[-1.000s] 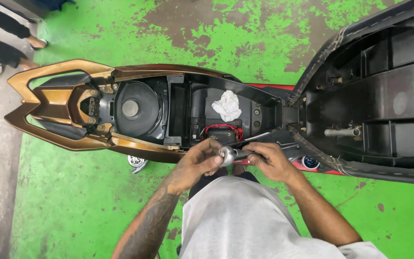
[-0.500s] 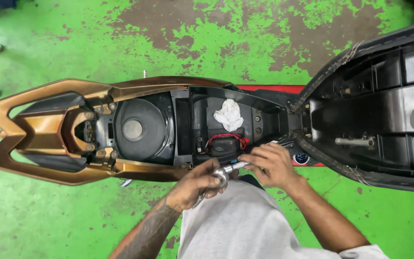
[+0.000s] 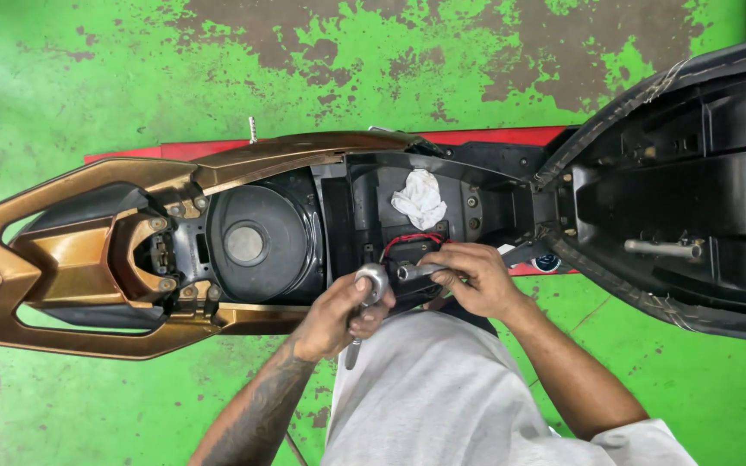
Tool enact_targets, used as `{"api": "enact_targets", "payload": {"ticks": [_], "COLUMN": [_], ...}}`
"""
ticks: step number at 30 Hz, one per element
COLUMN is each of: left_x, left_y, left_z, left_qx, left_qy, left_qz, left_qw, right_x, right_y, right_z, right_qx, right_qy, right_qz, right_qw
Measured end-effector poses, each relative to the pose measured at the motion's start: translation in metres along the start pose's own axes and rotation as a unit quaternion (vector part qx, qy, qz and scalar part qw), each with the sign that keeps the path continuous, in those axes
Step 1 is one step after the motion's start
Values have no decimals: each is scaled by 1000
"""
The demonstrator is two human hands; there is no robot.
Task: Repairing and maintaining internal components of a motorcycle under the seat using hand tools
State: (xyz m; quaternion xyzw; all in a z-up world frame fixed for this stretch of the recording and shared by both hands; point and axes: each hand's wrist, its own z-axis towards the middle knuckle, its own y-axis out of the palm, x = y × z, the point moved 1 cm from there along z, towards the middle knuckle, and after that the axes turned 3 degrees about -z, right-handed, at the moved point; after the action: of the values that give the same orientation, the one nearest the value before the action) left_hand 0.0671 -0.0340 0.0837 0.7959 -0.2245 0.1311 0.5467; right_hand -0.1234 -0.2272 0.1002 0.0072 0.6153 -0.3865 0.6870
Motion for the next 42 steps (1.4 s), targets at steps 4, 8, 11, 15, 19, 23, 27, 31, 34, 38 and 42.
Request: {"api": "enact_targets", "payload": {"ticks": [4, 8, 11, 15, 19, 23, 27, 31, 34, 38, 42], "left_x": [-5, -14, -24, -28, -31, 3, 31, 59, 80, 130, 155], "left_y": [2, -5, -8, -14, -35, 9, 43, 66, 65, 83, 82], "left_z": [7, 19, 20, 6, 2, 12, 23, 30, 23, 38, 69], "left_qx": [-25, -55, -71, -72, -22, -66, 68, 207, 197, 230, 203], "left_qy": [-43, -141, -172, -219, -186, -202, -61, 118, 165, 141, 149], "left_qz": [-20, -85, -70, -61, 21, 212, 305, 423, 558, 708, 724], "left_qw": [999, 985, 980, 971, 982, 954, 948, 874, 789, 653, 642], "right_x": [-3, 13, 31, 39, 29, 43, 46, 80, 149, 235, 243], "right_y": [-11, -32, -36, -36, -42, -41, -34, -27, -29, -4, 27], "right_z": [10, 16, 11, 20, 37, 51, 67, 104, 139, 179, 186], "right_qx": [-38, -159, -304, -373, -329, -473, -381, -175, -85, -219, -182], "right_qy": [14, 48, 129, 134, 58, 63, 56, -11, 107, 217, 162], "right_qz": [27, 107, 283, 298, 175, 176, 163, 89, 44, -148, -167], "right_qw": [999, 980, 900, 868, 926, 861, 908, 980, 990, 940, 955]}}
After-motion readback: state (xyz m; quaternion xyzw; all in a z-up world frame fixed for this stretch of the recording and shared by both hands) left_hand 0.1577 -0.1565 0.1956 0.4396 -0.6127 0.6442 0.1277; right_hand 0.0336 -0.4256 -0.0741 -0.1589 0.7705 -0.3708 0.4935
